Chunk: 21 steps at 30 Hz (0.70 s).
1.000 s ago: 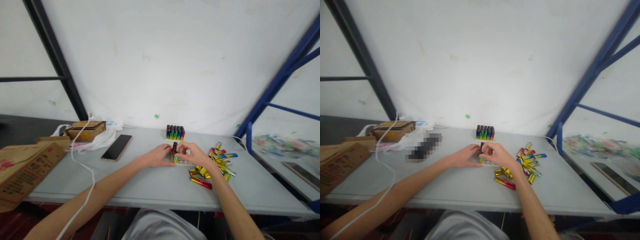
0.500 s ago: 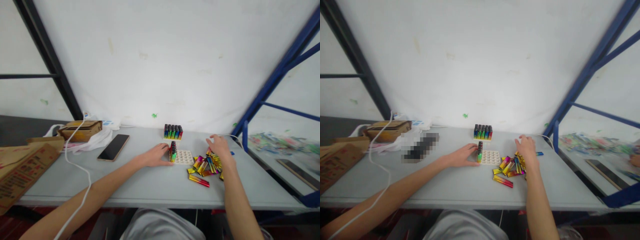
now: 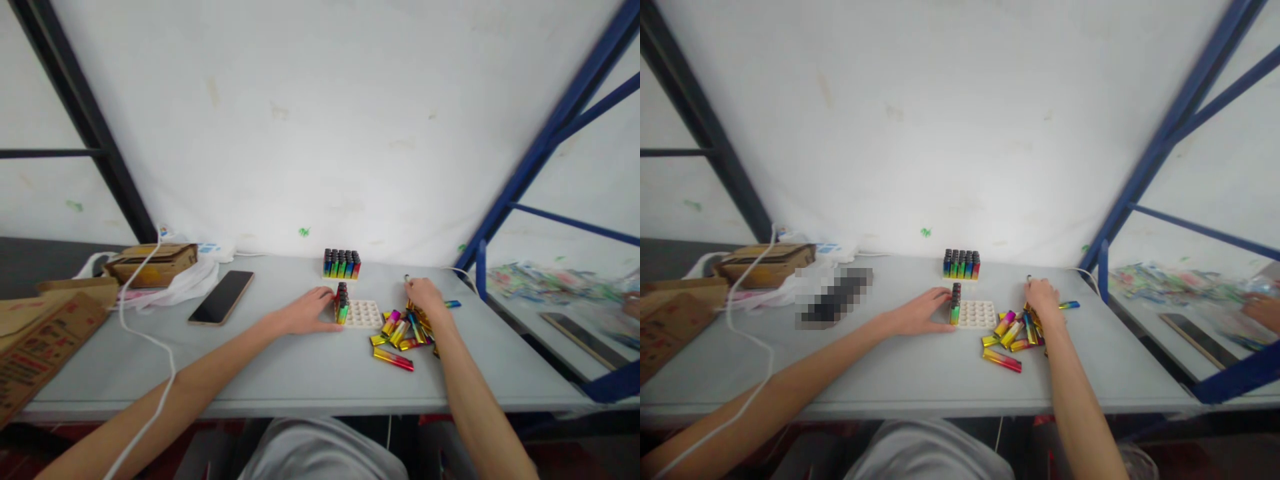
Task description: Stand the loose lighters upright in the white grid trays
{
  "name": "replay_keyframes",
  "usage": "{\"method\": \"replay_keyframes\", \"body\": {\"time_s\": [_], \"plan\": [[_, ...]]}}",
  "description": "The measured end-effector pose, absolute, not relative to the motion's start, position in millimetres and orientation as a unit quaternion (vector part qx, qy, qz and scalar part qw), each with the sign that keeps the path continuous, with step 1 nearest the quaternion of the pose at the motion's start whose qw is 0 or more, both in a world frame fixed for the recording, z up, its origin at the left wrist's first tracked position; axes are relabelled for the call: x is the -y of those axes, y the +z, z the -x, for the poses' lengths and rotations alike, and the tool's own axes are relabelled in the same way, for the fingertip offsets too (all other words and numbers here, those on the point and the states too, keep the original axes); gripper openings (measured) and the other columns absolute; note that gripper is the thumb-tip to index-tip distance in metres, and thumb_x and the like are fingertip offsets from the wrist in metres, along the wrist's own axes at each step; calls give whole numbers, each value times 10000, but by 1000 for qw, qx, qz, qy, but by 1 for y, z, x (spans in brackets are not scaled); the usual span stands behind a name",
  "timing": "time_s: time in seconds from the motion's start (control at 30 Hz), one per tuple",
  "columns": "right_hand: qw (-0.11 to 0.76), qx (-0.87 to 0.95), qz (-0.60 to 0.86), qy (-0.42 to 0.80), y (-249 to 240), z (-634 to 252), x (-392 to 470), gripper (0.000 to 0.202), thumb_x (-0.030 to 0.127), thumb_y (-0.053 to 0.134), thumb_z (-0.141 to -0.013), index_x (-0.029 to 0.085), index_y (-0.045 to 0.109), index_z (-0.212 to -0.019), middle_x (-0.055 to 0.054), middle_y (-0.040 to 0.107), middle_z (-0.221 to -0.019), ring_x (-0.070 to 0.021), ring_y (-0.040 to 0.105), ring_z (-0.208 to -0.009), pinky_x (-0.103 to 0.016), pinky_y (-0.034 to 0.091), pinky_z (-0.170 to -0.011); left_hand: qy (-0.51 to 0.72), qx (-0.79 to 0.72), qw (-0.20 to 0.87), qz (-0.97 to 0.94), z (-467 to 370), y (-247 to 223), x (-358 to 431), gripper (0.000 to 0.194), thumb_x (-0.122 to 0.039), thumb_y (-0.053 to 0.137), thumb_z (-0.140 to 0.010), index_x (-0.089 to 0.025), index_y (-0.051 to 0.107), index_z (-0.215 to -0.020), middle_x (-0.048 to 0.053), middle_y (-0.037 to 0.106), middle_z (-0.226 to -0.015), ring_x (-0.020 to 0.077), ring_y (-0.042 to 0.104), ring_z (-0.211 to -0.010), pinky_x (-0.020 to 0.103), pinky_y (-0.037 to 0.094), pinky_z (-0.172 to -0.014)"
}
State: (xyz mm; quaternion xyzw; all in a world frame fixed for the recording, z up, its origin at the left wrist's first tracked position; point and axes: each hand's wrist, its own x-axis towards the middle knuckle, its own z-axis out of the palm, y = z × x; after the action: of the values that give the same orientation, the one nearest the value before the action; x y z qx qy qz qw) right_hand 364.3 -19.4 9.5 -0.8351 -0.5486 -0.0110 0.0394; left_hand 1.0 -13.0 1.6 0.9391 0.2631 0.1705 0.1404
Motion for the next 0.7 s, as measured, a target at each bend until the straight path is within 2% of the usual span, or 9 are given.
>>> {"method": "replay_keyframes", "body": {"time_s": [0.1,0.2,0.33,0.43,0.53,0.6,0.7], "plan": [[48,537,842,-11,11,-364,15,355,366,470,-1032,151,706,-1187,-210,671,-1250,-316,665,-1174,-419,503,-958,169,-263,140,-940,-1,1,13,735,-721,643,-873,-145,556,-1322,199,547,-1425,342,532,-1323,455,411,-1157],[77,519,851,-8,11,-363,12,288,278,543,-989,154,663,-1219,-187,688,-1207,-301,678,-1132,-391,513,-914,172,-261,140,-939,-1,1,12,733,-725,634,-877,-146,557,-1320,197,547,-1425,341,529,-1325,452,407,-1157],[107,531,840,-11,12,-360,9,412,143,494,-967,164,585,-1368,-153,714,-1177,-265,665,-1145,-356,495,-957,181,-257,141,-939,-1,0,12,729,-731,632,-874,-159,559,-1319,185,557,-1419,338,535,-1317,451,407,-1152],[198,588,783,-45,16,-355,9,482,123,490,-941,126,577,-1415,-178,676,-1247,-257,634,-1182,-356,453,-1058,181,-259,140,-938,0,0,12,733,-728,638,-872,-155,560,-1322,188,558,-1417,340,543,-1308,449,408,-1151],[288,631,719,-51,22,-346,11,485,141,501,-910,119,628,-1378,-182,655,-1248,-263,620,-1196,-375,434,-1107,180,-259,139,-939,0,0,12,731,-729,647,-866,-159,565,-1318,185,561,-1409,339,549,-1302,445,416,-1143],[349,637,687,6,24,-336,12,445,180,538,-882,134,671,-1304,-162,666,-1192,-268,651,-1131,-404,479,-1065,186,-255,141,-938,0,-1,12,724,-729,652,-862,-171,568,-1315,176,566,-1405,339,549,-1302,447,419,-1140],[485,608,604,173,27,-318,18,390,346,627,-855,156,667,-1193,-120,657,-1146,-223,705,-869,-420,574,-884,191,-256,147,-936,0,-1,12,730,-728,662,-854,-168,569,-1313,178,565,-1408,344,543,-1310,454,414,-1147]]}}
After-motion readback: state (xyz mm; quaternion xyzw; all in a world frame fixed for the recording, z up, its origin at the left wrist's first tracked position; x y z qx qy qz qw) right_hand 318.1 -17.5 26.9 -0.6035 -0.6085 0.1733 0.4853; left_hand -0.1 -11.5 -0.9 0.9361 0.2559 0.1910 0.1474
